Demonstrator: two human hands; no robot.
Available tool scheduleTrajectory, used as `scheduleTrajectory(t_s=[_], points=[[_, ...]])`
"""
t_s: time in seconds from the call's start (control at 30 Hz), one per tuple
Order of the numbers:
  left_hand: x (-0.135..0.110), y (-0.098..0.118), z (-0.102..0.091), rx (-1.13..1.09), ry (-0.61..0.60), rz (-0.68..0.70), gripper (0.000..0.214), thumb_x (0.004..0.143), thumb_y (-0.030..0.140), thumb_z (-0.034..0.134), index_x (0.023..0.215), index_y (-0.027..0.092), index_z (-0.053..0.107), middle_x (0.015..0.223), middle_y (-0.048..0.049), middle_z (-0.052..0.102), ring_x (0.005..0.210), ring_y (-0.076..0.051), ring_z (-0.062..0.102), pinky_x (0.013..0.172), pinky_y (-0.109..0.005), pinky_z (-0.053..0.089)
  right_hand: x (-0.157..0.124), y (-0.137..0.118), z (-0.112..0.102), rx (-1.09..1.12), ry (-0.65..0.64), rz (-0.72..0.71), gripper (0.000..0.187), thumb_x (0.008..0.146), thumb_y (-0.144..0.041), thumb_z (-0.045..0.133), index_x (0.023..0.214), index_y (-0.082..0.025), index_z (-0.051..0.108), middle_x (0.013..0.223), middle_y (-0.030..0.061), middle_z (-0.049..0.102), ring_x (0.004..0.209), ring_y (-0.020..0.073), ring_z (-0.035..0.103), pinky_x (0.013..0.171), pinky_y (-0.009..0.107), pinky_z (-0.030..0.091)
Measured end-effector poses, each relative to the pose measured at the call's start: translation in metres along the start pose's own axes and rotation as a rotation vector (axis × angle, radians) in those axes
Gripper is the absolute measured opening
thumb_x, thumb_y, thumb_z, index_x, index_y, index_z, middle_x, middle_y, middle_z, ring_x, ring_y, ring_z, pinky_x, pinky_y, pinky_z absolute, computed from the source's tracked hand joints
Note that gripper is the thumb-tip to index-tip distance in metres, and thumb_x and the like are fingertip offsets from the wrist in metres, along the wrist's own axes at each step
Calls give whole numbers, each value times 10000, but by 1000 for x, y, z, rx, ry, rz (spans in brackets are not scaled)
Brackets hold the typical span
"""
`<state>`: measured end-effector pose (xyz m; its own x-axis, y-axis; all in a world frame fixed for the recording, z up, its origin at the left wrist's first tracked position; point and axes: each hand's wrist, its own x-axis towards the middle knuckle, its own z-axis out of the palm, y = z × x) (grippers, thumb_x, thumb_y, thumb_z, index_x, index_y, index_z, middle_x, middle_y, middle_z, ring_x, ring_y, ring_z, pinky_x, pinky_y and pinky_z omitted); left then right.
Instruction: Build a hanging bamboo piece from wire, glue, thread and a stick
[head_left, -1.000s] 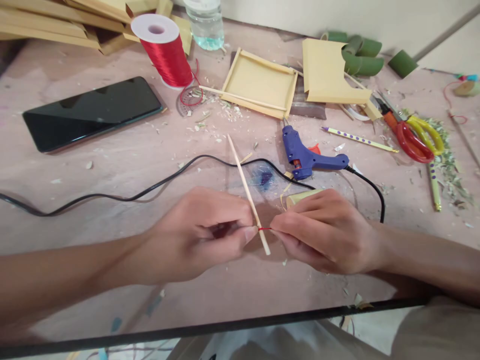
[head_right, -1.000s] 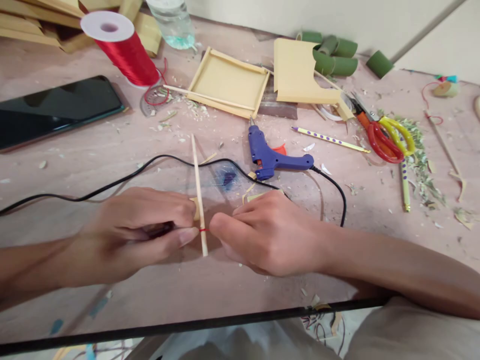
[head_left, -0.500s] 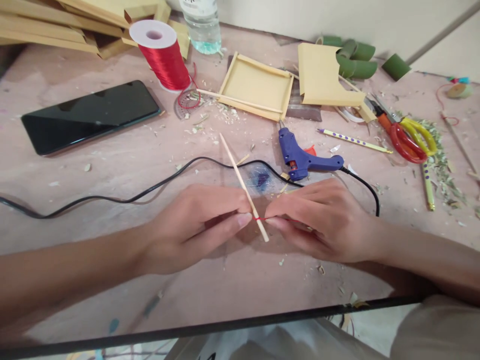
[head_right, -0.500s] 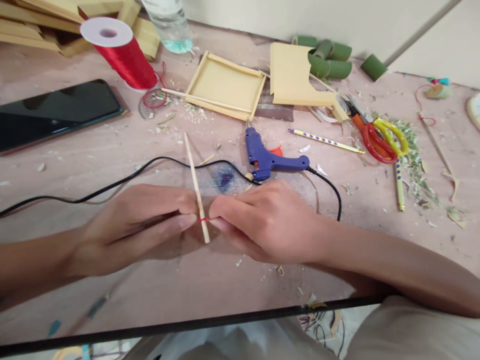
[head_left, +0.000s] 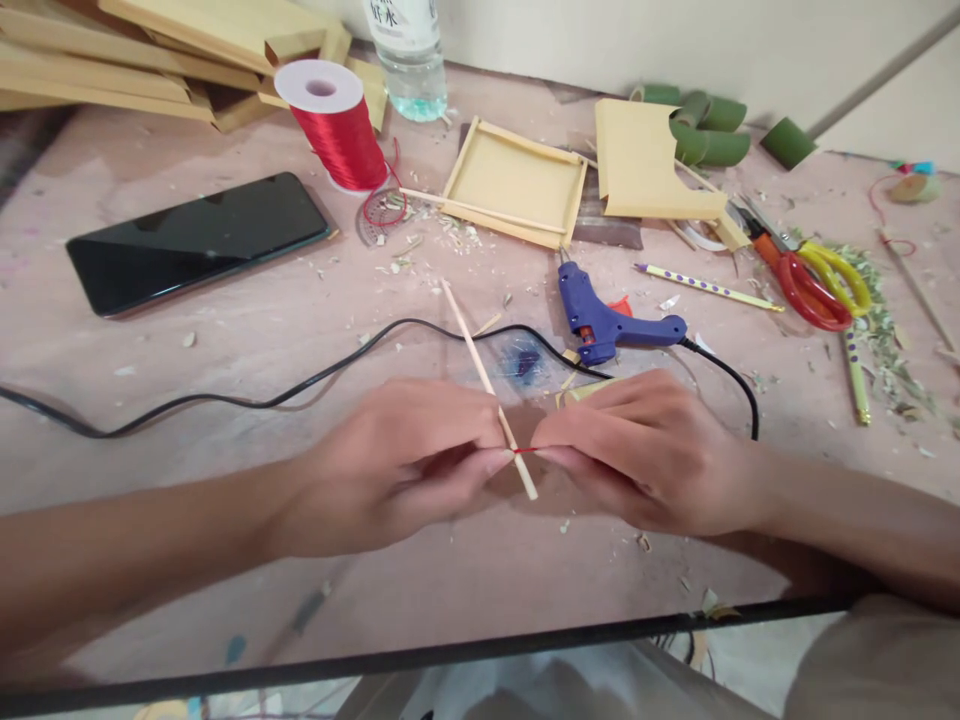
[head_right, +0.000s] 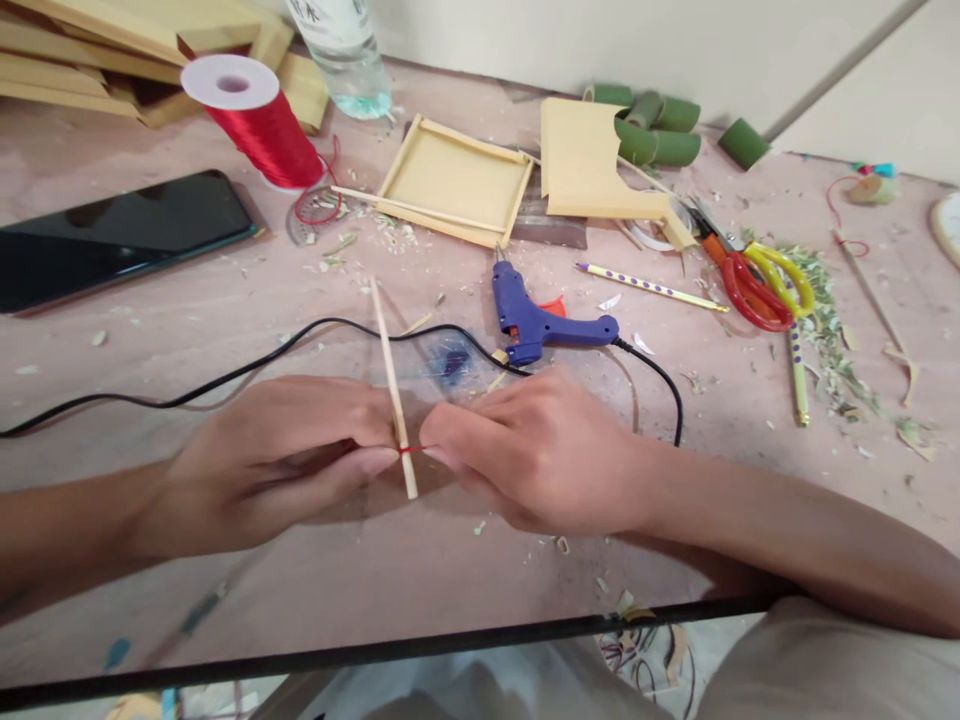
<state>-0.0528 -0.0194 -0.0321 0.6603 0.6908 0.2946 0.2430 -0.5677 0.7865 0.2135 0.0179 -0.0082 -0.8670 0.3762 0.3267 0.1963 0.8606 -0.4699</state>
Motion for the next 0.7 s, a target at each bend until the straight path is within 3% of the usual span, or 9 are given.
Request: scheduleTrajectory(t_s=[0.23, 0.5, 0.7], points=[[1, 11, -1, 81, 6, 15, 273, 999, 79, 574, 781, 220, 492, 638, 46, 529, 595, -131, 437, 615, -276, 354, -4, -1, 1, 103, -114, 54, 195, 1111, -164, 528, 990, -164, 681, 693, -35, 619, 588, 97, 431, 588, 283, 295], [0, 11, 2, 120, 40, 106, 254, 938, 48, 564, 823, 251, 462, 599, 65, 483, 538, -137, 416, 578, -300, 375, -3, 1, 5, 81, -56, -15, 176, 1068, -114, 516, 968, -168, 650, 713, -27, 629, 584, 114, 434, 559, 304, 312], [-4, 10, -6, 300, 54, 176, 184, 1040, 143, 602, 903, 262, 633, 785, -31, 741, 701, -199, 667, 656, -344, 487, 3, -2, -3, -33, 35, -38, 149, 1104, -199, 524, 1032, -181, 654, 742, -10, 702, 615, 121, 551, 590, 308, 388]])
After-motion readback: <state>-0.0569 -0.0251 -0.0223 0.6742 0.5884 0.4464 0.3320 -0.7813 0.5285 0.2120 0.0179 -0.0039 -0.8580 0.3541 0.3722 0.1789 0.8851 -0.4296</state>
